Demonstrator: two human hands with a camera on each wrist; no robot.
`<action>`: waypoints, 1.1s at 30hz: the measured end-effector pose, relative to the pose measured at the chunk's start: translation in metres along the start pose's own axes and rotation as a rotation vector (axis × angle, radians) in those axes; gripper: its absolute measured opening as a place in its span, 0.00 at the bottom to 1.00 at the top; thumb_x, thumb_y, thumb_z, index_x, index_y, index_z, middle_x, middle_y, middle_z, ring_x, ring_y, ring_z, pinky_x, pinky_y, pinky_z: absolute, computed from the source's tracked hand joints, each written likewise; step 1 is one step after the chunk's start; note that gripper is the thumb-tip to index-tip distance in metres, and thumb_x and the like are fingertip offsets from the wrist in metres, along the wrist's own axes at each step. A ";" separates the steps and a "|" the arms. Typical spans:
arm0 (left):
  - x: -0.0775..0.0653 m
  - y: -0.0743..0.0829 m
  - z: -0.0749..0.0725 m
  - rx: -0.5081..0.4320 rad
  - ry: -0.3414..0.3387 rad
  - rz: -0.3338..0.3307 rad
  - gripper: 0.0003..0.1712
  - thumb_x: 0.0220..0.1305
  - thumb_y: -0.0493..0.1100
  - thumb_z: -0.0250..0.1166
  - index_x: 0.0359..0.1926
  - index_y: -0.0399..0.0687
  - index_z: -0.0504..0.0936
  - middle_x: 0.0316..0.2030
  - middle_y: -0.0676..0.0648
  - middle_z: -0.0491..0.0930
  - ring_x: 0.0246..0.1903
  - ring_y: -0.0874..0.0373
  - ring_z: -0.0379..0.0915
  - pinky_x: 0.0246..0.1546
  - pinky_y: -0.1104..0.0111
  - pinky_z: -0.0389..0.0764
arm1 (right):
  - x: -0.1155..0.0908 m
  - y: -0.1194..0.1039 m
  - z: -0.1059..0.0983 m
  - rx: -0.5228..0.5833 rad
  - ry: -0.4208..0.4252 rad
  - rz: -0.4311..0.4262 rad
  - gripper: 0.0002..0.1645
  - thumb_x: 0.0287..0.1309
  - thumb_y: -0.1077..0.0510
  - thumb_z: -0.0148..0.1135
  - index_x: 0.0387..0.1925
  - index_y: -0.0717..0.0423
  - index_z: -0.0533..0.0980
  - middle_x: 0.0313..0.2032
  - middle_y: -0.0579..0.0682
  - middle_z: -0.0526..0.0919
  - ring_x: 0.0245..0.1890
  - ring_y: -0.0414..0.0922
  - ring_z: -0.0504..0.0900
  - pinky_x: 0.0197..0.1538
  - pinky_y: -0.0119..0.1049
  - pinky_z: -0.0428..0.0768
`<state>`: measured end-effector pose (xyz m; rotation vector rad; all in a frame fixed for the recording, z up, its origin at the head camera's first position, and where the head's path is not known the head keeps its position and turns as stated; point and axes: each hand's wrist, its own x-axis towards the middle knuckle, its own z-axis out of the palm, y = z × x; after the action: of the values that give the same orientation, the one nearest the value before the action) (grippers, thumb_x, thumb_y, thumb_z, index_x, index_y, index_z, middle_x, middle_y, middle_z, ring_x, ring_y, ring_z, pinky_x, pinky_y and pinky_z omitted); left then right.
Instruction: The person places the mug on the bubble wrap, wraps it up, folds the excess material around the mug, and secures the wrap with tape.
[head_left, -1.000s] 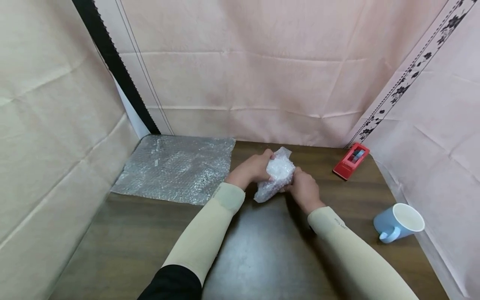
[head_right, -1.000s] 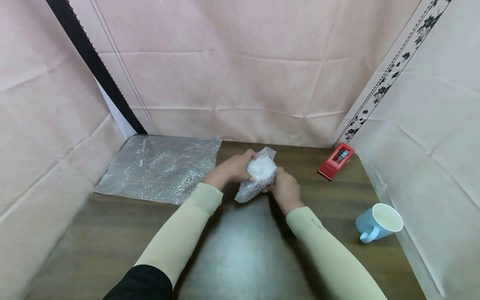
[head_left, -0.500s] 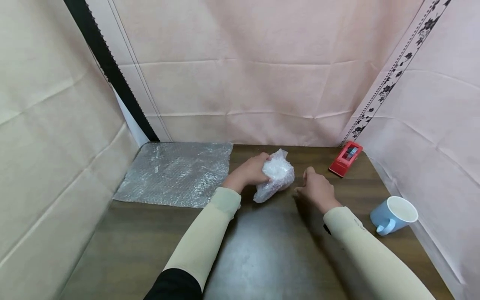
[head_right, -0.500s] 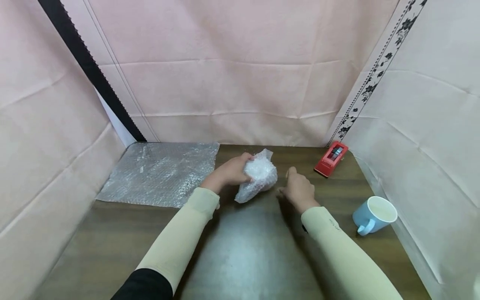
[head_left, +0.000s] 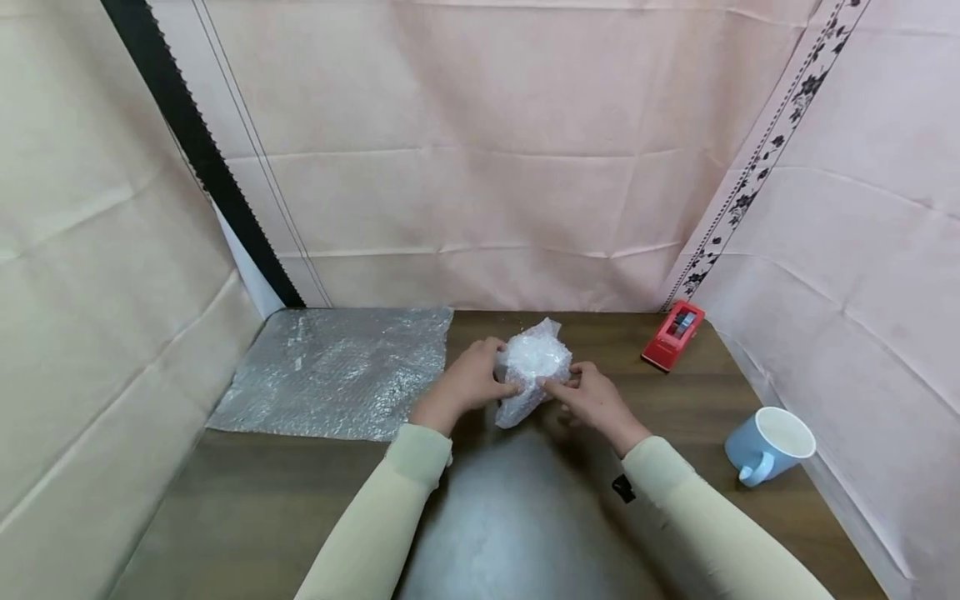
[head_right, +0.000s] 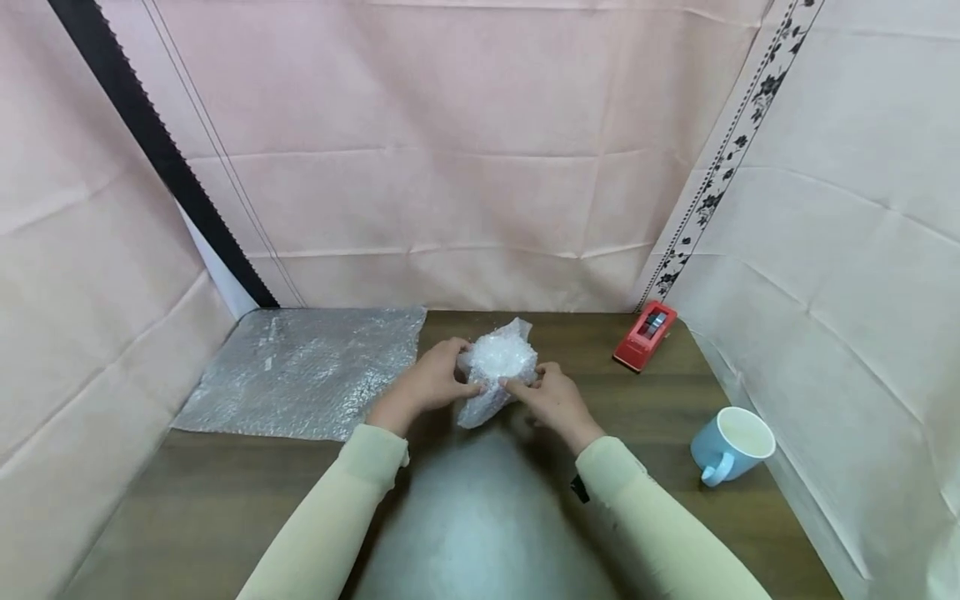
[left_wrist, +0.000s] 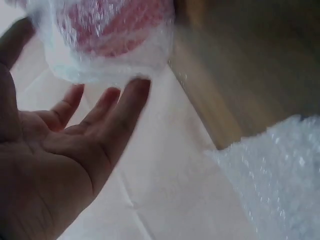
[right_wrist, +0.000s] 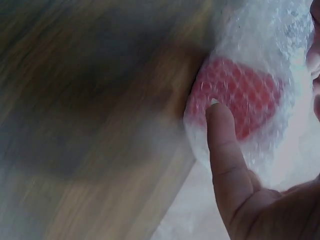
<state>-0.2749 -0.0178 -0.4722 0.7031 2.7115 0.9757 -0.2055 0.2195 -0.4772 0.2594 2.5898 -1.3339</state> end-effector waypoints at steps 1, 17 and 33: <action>0.000 0.000 0.004 -0.004 0.008 -0.004 0.47 0.71 0.54 0.82 0.79 0.37 0.72 0.73 0.34 0.79 0.72 0.39 0.80 0.76 0.46 0.82 | 0.002 0.000 0.003 0.009 0.018 -0.003 0.59 0.76 0.31 0.70 0.83 0.69 0.59 0.67 0.69 0.83 0.54 0.58 0.94 0.52 0.52 0.96; 0.055 0.000 0.059 -0.011 0.220 0.029 0.31 0.75 0.48 0.78 0.63 0.33 0.73 0.54 0.34 0.86 0.55 0.39 0.88 0.58 0.45 0.90 | 0.059 0.013 -0.011 0.017 0.135 -0.076 0.50 0.77 0.41 0.69 0.78 0.72 0.58 0.71 0.76 0.76 0.72 0.65 0.79 0.74 0.60 0.80; 0.152 -0.033 0.118 -0.055 0.200 0.122 0.29 0.75 0.55 0.77 0.62 0.45 0.74 0.54 0.45 0.79 0.52 0.56 0.78 0.56 0.64 0.83 | 0.103 0.043 -0.054 0.042 0.196 -0.117 0.57 0.73 0.35 0.68 0.78 0.74 0.58 0.72 0.78 0.75 0.71 0.68 0.78 0.77 0.58 0.78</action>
<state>-0.3831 0.0995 -0.5845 0.8098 2.8254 1.2053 -0.2998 0.2938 -0.5079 0.2609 2.7786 -1.4721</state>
